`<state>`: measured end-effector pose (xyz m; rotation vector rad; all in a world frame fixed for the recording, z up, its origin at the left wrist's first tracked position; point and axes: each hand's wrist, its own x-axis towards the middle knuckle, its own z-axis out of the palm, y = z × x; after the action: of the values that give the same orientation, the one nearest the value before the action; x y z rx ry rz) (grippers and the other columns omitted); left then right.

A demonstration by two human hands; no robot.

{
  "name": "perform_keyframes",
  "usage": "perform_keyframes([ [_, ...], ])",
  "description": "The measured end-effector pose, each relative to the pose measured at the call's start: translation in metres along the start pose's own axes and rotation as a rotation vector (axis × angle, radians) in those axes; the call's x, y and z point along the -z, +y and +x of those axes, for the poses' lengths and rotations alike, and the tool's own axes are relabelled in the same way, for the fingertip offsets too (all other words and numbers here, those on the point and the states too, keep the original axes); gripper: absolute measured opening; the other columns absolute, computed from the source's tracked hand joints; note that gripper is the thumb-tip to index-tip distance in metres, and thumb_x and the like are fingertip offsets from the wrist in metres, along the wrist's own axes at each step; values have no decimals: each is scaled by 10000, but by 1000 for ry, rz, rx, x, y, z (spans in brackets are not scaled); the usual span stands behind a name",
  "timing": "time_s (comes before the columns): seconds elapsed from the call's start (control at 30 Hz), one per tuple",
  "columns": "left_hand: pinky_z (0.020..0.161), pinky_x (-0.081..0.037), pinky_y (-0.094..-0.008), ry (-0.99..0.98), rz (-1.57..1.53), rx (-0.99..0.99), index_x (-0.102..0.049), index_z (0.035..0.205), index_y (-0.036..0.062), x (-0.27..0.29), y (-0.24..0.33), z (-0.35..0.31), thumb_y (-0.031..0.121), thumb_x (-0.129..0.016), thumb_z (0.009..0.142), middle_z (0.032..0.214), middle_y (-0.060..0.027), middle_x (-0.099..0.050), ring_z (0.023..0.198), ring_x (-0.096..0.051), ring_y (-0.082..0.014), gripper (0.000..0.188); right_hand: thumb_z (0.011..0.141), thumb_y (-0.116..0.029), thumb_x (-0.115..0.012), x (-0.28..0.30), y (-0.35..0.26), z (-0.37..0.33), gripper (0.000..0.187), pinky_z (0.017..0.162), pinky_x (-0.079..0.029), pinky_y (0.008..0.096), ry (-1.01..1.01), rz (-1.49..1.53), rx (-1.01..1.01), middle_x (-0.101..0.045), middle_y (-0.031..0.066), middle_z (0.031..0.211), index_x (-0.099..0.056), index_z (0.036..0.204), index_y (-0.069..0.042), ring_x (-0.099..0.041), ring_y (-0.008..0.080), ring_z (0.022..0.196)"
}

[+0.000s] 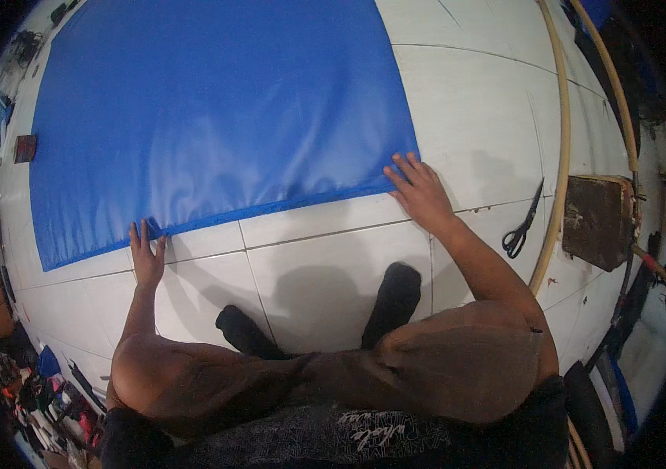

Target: The person folds a large blue tarp on the floor of a cluttered workshop. They smooth the tarp, fold it in half, and then fold it again into a smaller rectangle. The person also picks up a wooden stick and places it on the tarp.

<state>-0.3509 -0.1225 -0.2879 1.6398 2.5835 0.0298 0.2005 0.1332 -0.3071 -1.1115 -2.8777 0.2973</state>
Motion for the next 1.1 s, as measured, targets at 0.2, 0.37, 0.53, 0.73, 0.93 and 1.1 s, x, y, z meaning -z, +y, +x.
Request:
perform_keyframes([
  [0.2, 1088, -281, -437, -84, -188, 108, -376, 1393, 59, -15, -6, 7, 401, -544, 911, 1446, -248, -293, 1345, -273, -402, 615, 866, -208, -611, 4, -9, -2, 416, 1045, -329, 485, 27, 47, -30, -407, 112, 1405, -540, 1268, -125, -359, 340, 1306],
  [0.37, 1103, -266, -422, -90, -214, 121, -383, 1388, 54, -17, -12, 6, 384, -557, 906, 1466, -224, -274, 1361, -251, -384, 610, 857, -170, -618, 1, -13, -4, 424, 1053, -306, 496, 22, -13, -83, -392, 137, 1410, -537, 1269, -109, -357, 346, 1303],
  [0.53, 1103, -265, -426, -54, -218, 156, -376, 1386, 33, -23, -9, 4, 373, -576, 895, 1460, -249, -262, 1361, -235, -408, 629, 889, -165, -562, 7, -33, -7, 462, 1086, -250, 501, -86, -120, -211, -344, 162, 1435, -464, 1339, -128, -298, 355, 1339],
  [0.73, 1098, -257, -465, 32, -231, 151, -403, 1356, 5, -30, -10, -1, 419, -595, 865, 1422, -299, -293, 1335, -262, -451, 670, 893, -126, -534, 1, -36, -8, 514, 1090, -226, 505, -137, -89, -218, -275, 199, 1464, -387, 1381, -61, -251, 383, 1355],
  [0.93, 1069, -257, -516, 151, -195, 419, -482, 1293, 21, -22, -4, -3, 492, -572, 848, 1396, -285, -337, 1307, -321, -419, 654, 884, -105, -526, 6, -32, -16, 513, 1096, -216, 494, -51, 47, -200, -297, 212, 1449, -379, 1366, -10, -257, 385, 1349],
  [1.1, 1034, -338, -450, 201, -431, 540, -515, 1226, -1, -13, -14, -3, 483, -607, 823, 1347, -261, -383, 1256, -377, -404, 636, 887, -178, -582, -7, 65, -65, 476, 1072, -281, 430, 429, 113, -496, -442, 218, 1332, -441, 1278, 53, -409, 364, 1244],
])
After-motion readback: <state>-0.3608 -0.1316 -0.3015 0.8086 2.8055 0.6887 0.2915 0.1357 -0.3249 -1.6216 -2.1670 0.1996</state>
